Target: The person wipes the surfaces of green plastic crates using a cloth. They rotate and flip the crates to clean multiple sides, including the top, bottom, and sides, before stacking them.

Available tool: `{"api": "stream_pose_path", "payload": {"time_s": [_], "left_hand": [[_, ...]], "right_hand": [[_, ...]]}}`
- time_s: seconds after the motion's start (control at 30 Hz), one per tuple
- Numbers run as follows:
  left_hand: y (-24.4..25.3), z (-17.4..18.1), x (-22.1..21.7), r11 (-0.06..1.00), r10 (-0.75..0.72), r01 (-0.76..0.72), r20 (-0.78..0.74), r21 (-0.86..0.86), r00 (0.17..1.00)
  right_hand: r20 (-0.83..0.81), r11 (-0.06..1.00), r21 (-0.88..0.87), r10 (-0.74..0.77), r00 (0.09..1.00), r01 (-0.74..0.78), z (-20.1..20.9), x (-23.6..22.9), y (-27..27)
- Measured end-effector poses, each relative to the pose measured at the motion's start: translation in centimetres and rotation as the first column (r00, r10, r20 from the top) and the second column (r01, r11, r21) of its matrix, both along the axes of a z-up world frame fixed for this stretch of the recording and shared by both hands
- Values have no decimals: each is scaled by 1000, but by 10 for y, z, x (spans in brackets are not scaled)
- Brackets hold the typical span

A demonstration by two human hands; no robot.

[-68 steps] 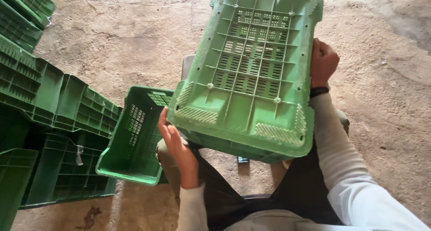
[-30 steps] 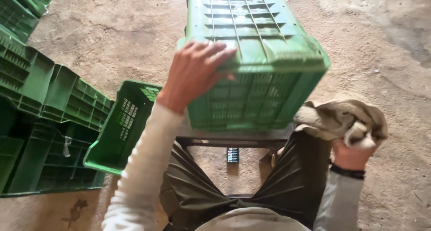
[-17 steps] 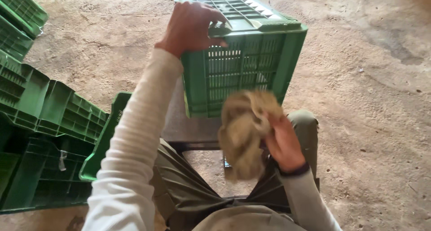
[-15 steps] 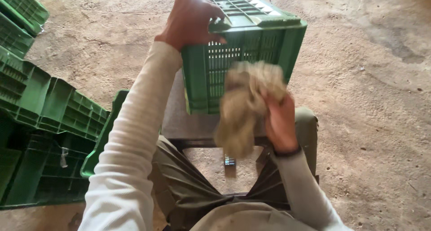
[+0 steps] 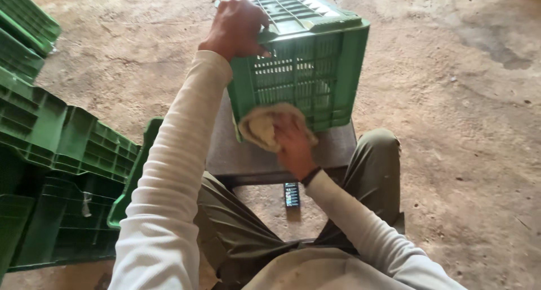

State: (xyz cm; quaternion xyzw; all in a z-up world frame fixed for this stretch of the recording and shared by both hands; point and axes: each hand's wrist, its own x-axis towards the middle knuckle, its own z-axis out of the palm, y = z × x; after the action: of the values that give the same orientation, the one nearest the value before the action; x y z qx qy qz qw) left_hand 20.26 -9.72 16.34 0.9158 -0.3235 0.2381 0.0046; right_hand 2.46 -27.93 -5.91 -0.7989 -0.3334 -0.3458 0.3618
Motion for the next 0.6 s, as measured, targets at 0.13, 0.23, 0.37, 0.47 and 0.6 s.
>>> {"api": "stream_pose_path", "payload": {"time_s": [0.13,0.23,0.37,0.47,0.6], "left_hand": [[-2,-5,5,998,-61,64,163,-13,985],[-10,-6,1,994,-105,106,152,3,983],[-19,10,-9,997,-54,50,86,59,995],[-18,18,-23,994,-108,109,134,-2,985],[-22,25,-34,992,-129,129,123,3,984]], "right_hand": [[-41,999,42,35,999,-33,-28,-6,-26],[8,983,179,-48,999,46,-21,23,-47],[31,634,763,160,987,-127,39,108,-75],[177,585,789,76,981,-188,104,148,-113],[157,956,234,-216,964,176,153,109,-127]]}}
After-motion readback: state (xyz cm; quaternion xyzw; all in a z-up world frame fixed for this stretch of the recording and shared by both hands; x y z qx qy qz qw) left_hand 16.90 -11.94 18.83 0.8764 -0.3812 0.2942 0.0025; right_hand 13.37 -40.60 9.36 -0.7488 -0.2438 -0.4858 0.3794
